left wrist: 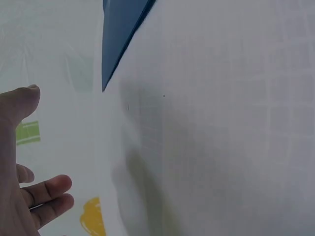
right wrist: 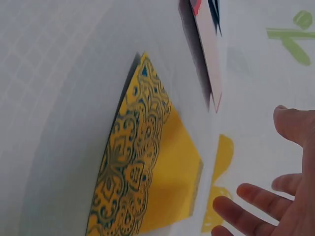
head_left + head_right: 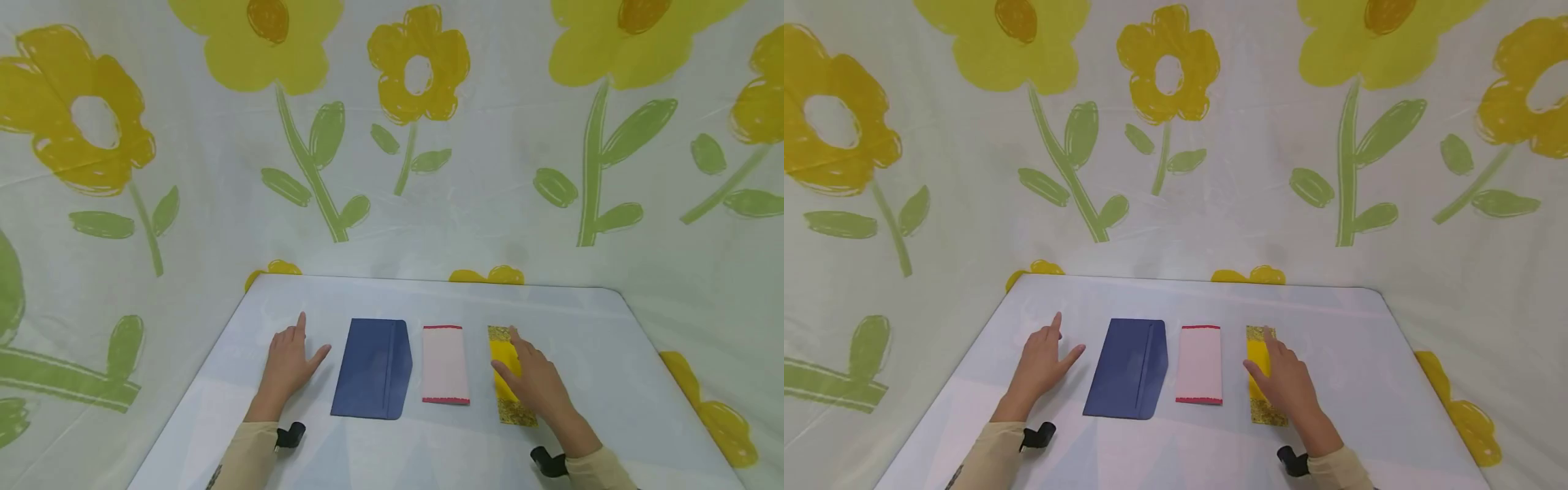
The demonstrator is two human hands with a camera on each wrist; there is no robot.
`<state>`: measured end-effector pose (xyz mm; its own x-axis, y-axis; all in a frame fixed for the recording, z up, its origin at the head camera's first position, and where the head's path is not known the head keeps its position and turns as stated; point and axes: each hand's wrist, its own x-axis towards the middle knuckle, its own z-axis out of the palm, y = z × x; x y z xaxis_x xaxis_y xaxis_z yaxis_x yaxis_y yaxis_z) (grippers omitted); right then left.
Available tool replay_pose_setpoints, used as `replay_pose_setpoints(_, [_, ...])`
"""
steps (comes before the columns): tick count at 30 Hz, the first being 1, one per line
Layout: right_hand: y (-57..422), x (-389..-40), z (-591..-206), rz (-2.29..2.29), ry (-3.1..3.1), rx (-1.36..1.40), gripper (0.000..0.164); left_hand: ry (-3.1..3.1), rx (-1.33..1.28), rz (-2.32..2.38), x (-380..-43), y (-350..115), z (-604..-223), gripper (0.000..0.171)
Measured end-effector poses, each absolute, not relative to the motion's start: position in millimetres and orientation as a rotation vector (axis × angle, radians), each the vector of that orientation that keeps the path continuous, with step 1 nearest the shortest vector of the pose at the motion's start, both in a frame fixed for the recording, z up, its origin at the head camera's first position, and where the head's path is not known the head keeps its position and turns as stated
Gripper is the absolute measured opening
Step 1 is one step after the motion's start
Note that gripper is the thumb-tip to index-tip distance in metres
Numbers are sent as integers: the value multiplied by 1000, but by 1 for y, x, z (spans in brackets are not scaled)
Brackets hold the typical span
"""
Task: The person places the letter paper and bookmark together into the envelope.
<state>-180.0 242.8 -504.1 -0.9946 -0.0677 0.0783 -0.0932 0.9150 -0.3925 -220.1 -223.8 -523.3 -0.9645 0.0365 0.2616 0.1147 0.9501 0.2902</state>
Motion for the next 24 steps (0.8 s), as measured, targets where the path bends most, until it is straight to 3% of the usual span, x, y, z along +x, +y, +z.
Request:
replay_pose_setpoints(13, [212, -186, -508, 730, -2951, 309, 76, -2868, -117, -468, -221, -218, -525, 93])
replay_pose_setpoints(24, [184, -191, -513, 736, -3035, 217, 81, -2896, -148, -516, -219, -204, -527, 92])
